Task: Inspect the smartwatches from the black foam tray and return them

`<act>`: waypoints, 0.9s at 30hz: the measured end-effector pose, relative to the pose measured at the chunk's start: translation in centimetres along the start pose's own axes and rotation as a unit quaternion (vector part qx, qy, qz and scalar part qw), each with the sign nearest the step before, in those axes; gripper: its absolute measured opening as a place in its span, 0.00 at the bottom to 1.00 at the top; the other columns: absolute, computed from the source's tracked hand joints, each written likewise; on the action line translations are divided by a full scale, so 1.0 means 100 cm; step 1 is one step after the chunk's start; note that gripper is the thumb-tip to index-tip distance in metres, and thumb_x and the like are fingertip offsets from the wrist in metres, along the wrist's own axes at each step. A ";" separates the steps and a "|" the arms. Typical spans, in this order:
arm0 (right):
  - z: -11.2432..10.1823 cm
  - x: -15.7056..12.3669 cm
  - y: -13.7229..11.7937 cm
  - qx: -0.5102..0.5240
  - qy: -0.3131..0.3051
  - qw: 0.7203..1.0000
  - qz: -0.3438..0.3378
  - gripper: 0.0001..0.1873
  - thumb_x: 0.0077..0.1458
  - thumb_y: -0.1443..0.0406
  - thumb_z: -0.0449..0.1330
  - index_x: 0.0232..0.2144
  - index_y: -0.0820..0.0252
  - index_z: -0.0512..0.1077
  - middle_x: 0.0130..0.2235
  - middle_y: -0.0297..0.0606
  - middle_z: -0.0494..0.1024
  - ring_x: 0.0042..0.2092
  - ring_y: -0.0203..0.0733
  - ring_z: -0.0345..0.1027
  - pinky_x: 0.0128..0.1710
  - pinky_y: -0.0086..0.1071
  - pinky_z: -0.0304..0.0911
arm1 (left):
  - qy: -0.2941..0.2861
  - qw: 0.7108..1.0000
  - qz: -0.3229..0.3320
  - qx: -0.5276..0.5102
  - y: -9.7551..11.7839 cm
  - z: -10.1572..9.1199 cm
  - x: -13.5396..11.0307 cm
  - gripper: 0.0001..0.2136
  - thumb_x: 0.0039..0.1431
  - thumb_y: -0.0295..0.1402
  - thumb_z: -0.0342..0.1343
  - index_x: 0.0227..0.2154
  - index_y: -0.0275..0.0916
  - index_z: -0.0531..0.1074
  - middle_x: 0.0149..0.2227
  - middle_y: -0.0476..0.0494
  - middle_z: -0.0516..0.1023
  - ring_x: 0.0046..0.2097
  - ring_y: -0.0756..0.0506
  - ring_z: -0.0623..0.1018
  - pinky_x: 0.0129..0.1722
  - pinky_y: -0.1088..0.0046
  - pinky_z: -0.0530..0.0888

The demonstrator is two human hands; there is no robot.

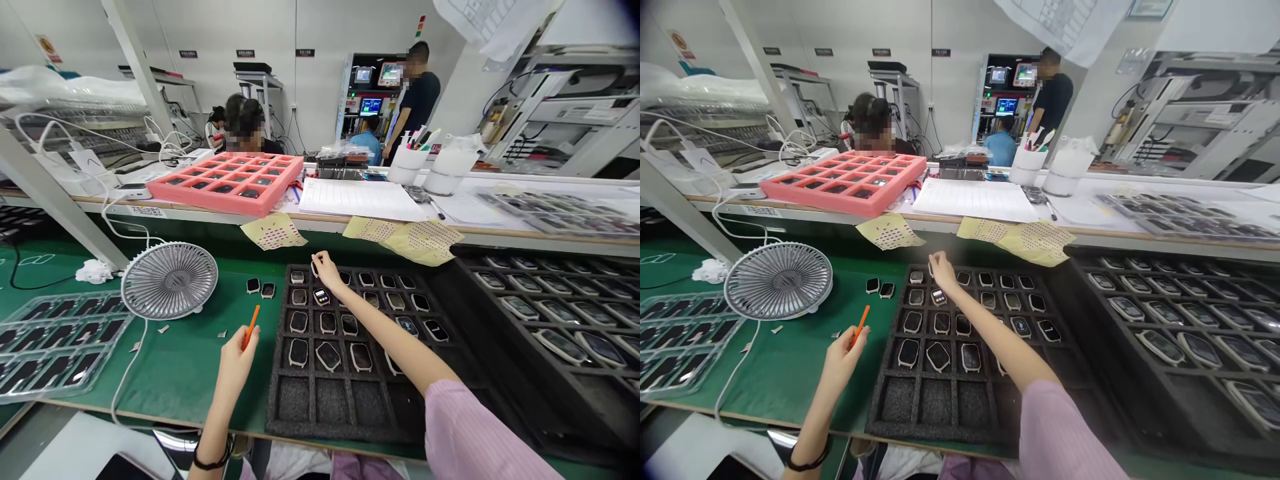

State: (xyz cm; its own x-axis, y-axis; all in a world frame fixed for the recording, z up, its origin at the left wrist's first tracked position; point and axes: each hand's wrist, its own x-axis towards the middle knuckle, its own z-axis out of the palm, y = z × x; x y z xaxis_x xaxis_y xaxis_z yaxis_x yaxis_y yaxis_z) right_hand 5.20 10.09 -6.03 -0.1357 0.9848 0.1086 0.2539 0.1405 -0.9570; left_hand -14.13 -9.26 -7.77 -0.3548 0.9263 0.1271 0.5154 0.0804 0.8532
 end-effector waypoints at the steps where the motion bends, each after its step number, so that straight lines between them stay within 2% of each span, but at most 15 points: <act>1: -0.004 0.009 0.005 -0.036 0.002 0.999 0.002 0.11 0.62 0.59 0.54 0.41 0.60 0.68 0.35 0.36 0.74 0.33 0.38 0.70 0.30 0.32 0.67 | -0.006 0.999 -0.001 0.036 -0.004 -0.002 0.000 0.19 0.56 0.48 0.46 0.19 0.41 0.52 0.18 0.56 0.51 0.21 0.52 0.55 0.22 0.77 0.55; 4: -0.008 0.018 0.016 -0.121 -0.016 0.992 -0.004 0.16 0.61 0.61 0.57 0.49 0.62 0.68 0.49 0.42 0.72 0.45 0.44 0.70 0.43 0.42 0.69 | -0.022 0.993 -0.013 0.114 -0.009 -0.004 0.000 0.17 0.58 0.46 0.44 0.19 0.42 0.53 0.17 0.56 0.54 0.20 0.51 0.57 0.23 0.76 0.56; 6: -0.015 0.013 0.018 -0.163 -0.033 0.986 -0.025 0.18 0.61 0.60 0.57 0.51 0.61 0.67 0.52 0.43 0.71 0.47 0.45 0.70 0.45 0.45 0.69 | -0.053 0.988 -0.023 0.146 -0.010 -0.006 -0.001 0.16 0.59 0.46 0.44 0.21 0.42 0.57 0.18 0.53 0.61 0.20 0.49 0.63 0.24 0.76 0.59; 8: -0.033 0.001 0.017 -0.195 -0.040 0.979 -0.055 0.17 0.61 0.60 0.57 0.50 0.60 0.68 0.51 0.43 0.71 0.48 0.45 0.69 0.46 0.45 0.68 | -0.073 0.984 -0.025 0.160 -0.010 -0.008 0.000 0.15 0.61 0.46 0.44 0.25 0.42 0.62 0.22 0.50 0.69 0.23 0.47 0.70 0.26 0.74 0.63; 10: -0.062 -0.016 0.015 -0.220 -0.033 0.971 -0.089 0.15 0.60 0.62 0.58 0.48 0.60 0.69 0.51 0.45 0.71 0.51 0.47 0.66 0.52 0.47 0.63 | -0.082 0.982 -0.003 0.168 -0.006 -0.009 0.003 0.14 0.63 0.45 0.42 0.30 0.42 0.65 0.26 0.47 0.74 0.27 0.44 0.74 0.28 0.73 0.65; 12: -0.097 -0.038 0.016 -0.239 -0.019 0.964 -0.114 0.13 0.59 0.65 0.55 0.47 0.59 0.69 0.50 0.45 0.72 0.53 0.48 0.64 0.57 0.46 0.58 | -0.096 0.977 0.053 0.185 0.002 -0.008 0.011 0.14 0.65 0.42 0.39 0.33 0.41 0.66 0.30 0.45 0.76 0.31 0.43 0.76 0.29 0.72 0.67; 14: -0.130 -0.065 0.022 -0.260 -0.015 0.957 -0.128 0.12 0.60 0.64 0.52 0.45 0.57 0.69 0.46 0.44 0.74 0.50 0.49 0.67 0.55 0.47 0.59 | -0.120 0.961 0.135 0.208 0.013 0.000 0.024 0.15 0.66 0.40 0.37 0.35 0.41 0.68 0.34 0.43 0.77 0.33 0.43 0.77 0.31 0.70 0.69; 15: -0.144 -0.080 0.028 -0.296 -0.013 0.943 -0.151 0.12 0.60 0.63 0.50 0.44 0.57 0.69 0.44 0.44 0.75 0.49 0.49 0.68 0.53 0.48 0.61 | -0.131 0.951 0.179 0.217 0.018 0.006 0.032 0.16 0.67 0.39 0.37 0.36 0.40 0.68 0.36 0.42 0.77 0.35 0.43 0.77 0.34 0.70 0.71; 16: -0.156 -0.096 0.034 -0.329 -0.015 0.931 -0.160 0.13 0.61 0.62 0.49 0.44 0.56 0.69 0.44 0.44 0.76 0.48 0.50 0.69 0.52 0.48 0.62 | -0.139 0.939 0.221 0.224 0.024 0.013 0.040 0.17 0.67 0.39 0.36 0.38 0.40 0.69 0.38 0.41 0.77 0.37 0.43 0.77 0.37 0.68 0.72; 18: -0.173 -0.125 0.047 -0.377 -0.012 0.915 -0.141 0.15 0.62 0.60 0.48 0.47 0.56 0.68 0.46 0.45 0.76 0.50 0.52 0.69 0.54 0.51 0.62 | -0.153 0.914 0.298 0.227 0.029 0.032 0.059 0.18 0.68 0.37 0.35 0.45 0.38 0.69 0.46 0.38 0.76 0.48 0.42 0.75 0.47 0.64 0.72; 21: -0.182 -0.161 0.063 -0.407 -0.033 0.908 -0.096 0.22 0.63 0.57 0.46 0.56 0.57 0.62 0.57 0.48 0.71 0.59 0.52 0.62 0.61 0.54 0.53 | -0.192 0.879 0.354 0.255 0.024 0.061 0.086 0.20 0.68 0.35 0.33 0.56 0.35 0.63 0.61 0.34 0.65 0.63 0.41 0.63 0.58 0.58 0.65; 23: -0.183 -0.177 0.069 -0.412 -0.055 0.907 -0.070 0.26 0.64 0.56 0.45 0.61 0.57 0.58 0.61 0.47 0.65 0.63 0.51 0.56 0.63 0.53 0.49 | -0.219 0.860 0.357 0.291 0.015 0.076 0.101 0.21 0.68 0.34 0.32 0.59 0.35 0.60 0.64 0.34 0.61 0.65 0.41 0.59 0.60 0.54 0.62; 27: -0.185 -0.198 0.071 -0.421 -0.045 0.905 -0.053 0.27 0.64 0.55 0.45 0.63 0.57 0.55 0.63 0.44 0.62 0.66 0.51 0.50 0.63 0.54 0.51 | -0.223 0.850 0.355 0.318 0.008 0.089 0.118 0.23 0.68 0.33 0.30 0.61 0.37 0.58 0.61 0.32 0.65 0.64 0.39 0.63 0.59 0.49 0.61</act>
State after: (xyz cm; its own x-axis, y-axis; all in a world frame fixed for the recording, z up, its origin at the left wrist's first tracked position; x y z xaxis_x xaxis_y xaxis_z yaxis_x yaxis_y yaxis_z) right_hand 27.40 -6.52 -10.05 -0.2703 0.9541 0.1286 0.8685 0.2993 -0.3952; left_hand -11.01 5.02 -10.09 0.4804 0.8605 0.1696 0.8440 -0.5061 0.1775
